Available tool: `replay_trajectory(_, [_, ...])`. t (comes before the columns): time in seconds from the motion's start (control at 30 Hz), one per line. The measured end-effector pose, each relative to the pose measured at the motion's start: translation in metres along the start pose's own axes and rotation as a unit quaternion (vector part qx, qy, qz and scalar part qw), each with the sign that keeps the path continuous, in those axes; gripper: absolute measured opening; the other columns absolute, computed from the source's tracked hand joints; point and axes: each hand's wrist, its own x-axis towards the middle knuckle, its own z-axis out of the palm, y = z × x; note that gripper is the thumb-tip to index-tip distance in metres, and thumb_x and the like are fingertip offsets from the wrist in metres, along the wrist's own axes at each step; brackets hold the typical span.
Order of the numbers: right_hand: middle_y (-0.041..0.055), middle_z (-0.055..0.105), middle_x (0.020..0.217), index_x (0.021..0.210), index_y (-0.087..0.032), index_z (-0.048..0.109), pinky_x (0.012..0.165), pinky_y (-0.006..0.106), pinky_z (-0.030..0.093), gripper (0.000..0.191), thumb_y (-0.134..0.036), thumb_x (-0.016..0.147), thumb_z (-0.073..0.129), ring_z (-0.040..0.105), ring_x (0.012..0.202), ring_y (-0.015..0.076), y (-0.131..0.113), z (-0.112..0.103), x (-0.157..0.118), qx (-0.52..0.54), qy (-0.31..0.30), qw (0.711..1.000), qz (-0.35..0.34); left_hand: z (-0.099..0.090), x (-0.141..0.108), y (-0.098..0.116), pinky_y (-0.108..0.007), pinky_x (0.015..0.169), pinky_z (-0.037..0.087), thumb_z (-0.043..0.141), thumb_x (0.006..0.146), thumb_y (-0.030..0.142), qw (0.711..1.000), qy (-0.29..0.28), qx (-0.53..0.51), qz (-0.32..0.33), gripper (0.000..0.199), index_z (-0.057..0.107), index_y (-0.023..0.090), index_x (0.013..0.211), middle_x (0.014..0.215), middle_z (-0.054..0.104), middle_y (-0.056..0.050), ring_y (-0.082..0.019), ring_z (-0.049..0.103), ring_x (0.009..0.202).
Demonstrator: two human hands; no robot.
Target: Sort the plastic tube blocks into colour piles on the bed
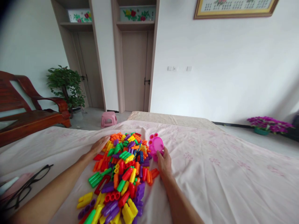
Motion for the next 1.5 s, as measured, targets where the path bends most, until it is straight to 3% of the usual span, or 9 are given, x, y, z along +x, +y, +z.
replay_trajectory(0.3, [0.005, 0.07, 0.083, 0.119, -0.012, 0.063, 0.061, 0.028, 0.047, 0.055, -0.045, 0.075, 0.058, 0.062, 0.072, 0.0205, -0.002, 0.0, 0.001, -0.012, 0.016, 1.0, -0.007, 0.062, 0.026, 0.039, -0.037, 0.116, 0.033, 0.035, 0.091, 0.057, 0.993, -0.062, -0.078, 0.063, 0.065, 0.061, 0.012, 0.131, 0.143, 0.057, -0.012, -0.022, 0.05, 0.134])
replay_trajectory(0.53, [0.0046, 0.07, 0.087, 0.12, -0.014, 0.061, 0.066, 0.03, 0.05, 0.051, -0.044, 0.078, 0.057, 0.063, 0.076, 0.021, 0.004, 0.0, 0.004, 0.01, 0.045, 0.999, -0.004, 0.098, 0.037, 0.066, -0.041, 0.121, 0.022, 0.04, 0.091, 0.049, 0.991, -0.072, -0.077, 0.083, 0.054, 0.065, 0.013, 0.123, 0.144, 0.055, -0.013, -0.022, 0.038, 0.142])
replay_trajectory(0.67, [0.0039, 0.07, 0.086, 0.113, -0.015, 0.063, 0.066, 0.029, 0.05, 0.044, -0.042, 0.079, 0.057, 0.063, 0.075, 0.0204, 0.007, -0.003, 0.008, 0.018, 0.064, 0.998, -0.006, 0.107, 0.035, 0.085, -0.04, 0.12, 0.026, 0.038, 0.094, 0.048, 0.989, -0.095, -0.075, 0.081, 0.053, 0.066, 0.013, 0.123, 0.141, 0.058, -0.014, -0.022, 0.043, 0.139])
replay_trajectory(0.77, [0.0029, 0.068, 0.082, 0.11, -0.016, 0.064, 0.062, 0.028, 0.049, 0.043, -0.042, 0.078, 0.058, 0.061, 0.071, 0.0192, 0.01, -0.005, 0.009, 0.038, 0.074, 0.997, -0.001, 0.094, 0.025, 0.099, -0.041, 0.12, 0.025, 0.037, 0.094, 0.052, 0.99, -0.096, -0.073, 0.071, 0.057, 0.064, 0.015, 0.128, 0.145, 0.054, -0.013, -0.024, 0.041, 0.14])
replay_trajectory(0.93, [0.0002, 0.064, 0.075, 0.106, -0.016, 0.064, 0.055, 0.025, 0.046, 0.04, -0.043, 0.077, 0.058, 0.057, 0.064, 0.0168, 0.012, -0.007, 0.009, 0.043, 0.089, 0.995, 0.008, 0.037, -0.043, 0.112, -0.043, 0.122, 0.022, 0.043, 0.091, 0.058, 0.99, -0.103, -0.065, 0.072, 0.061, 0.055, 0.023, 0.14, 0.152, 0.047, -0.007, -0.025, 0.035, 0.145])
replay_trajectory(1.1, [0.0007, 0.064, 0.074, 0.105, -0.015, 0.064, 0.056, 0.025, 0.046, 0.042, -0.043, 0.075, 0.057, 0.057, 0.065, 0.0176, 0.006, -0.007, 0.007, 0.039, 0.087, 0.995, 0.016, -0.013, -0.182, 0.099, -0.046, 0.119, 0.032, 0.048, 0.081, 0.07, 0.981, -0.124, -0.015, 0.15, 0.072, 0.043, 0.043, 0.148, 0.16, 0.034, 0.003, -0.031, 0.034, 0.145])
replay_trajectory(1.23, [0.0026, 0.068, 0.079, 0.109, -0.015, 0.066, 0.061, 0.027, 0.047, 0.046, -0.043, 0.074, 0.055, 0.061, 0.072, 0.0199, 0.006, -0.007, 0.008, 0.017, 0.092, 0.996, 0.011, -0.02, -0.27, 0.089, -0.052, 0.111, 0.042, 0.063, 0.07, 0.064, 0.954, -0.113, 0.141, 0.238, 0.07, 0.043, 0.065, 0.137, 0.155, 0.04, 0.015, -0.036, 0.041, 0.14])
replay_trajectory(1.37, [0.0035, 0.07, 0.082, 0.11, -0.016, 0.067, 0.065, 0.029, 0.049, 0.048, -0.043, 0.073, 0.055, 0.063, 0.077, 0.0215, 0.008, -0.008, 0.007, 0.004, 0.092, 0.996, 0.006, -0.013, -0.298, 0.108, -0.056, 0.113, 0.036, 0.063, 0.079, 0.04, 0.92, -0.104, 0.232, 0.297, 0.067, 0.042, 0.065, 0.137, 0.155, 0.041, 0.011, -0.034, 0.042, 0.14])
replay_trajectory(1.5, [0.0027, 0.07, 0.081, 0.113, -0.016, 0.066, 0.065, 0.028, 0.048, 0.05, -0.044, 0.073, 0.055, 0.063, 0.076, 0.0212, 0.008, -0.008, 0.006, 0.009, 0.09, 0.996, 0.009, -0.01, -0.273, 0.133, -0.064, 0.113, 0.03, 0.072, 0.073, 0.048, 0.912, -0.129, 0.235, 0.311, 0.077, 0.043, 0.054, 0.144, 0.161, 0.032, -0.001, -0.039, 0.033, 0.143])
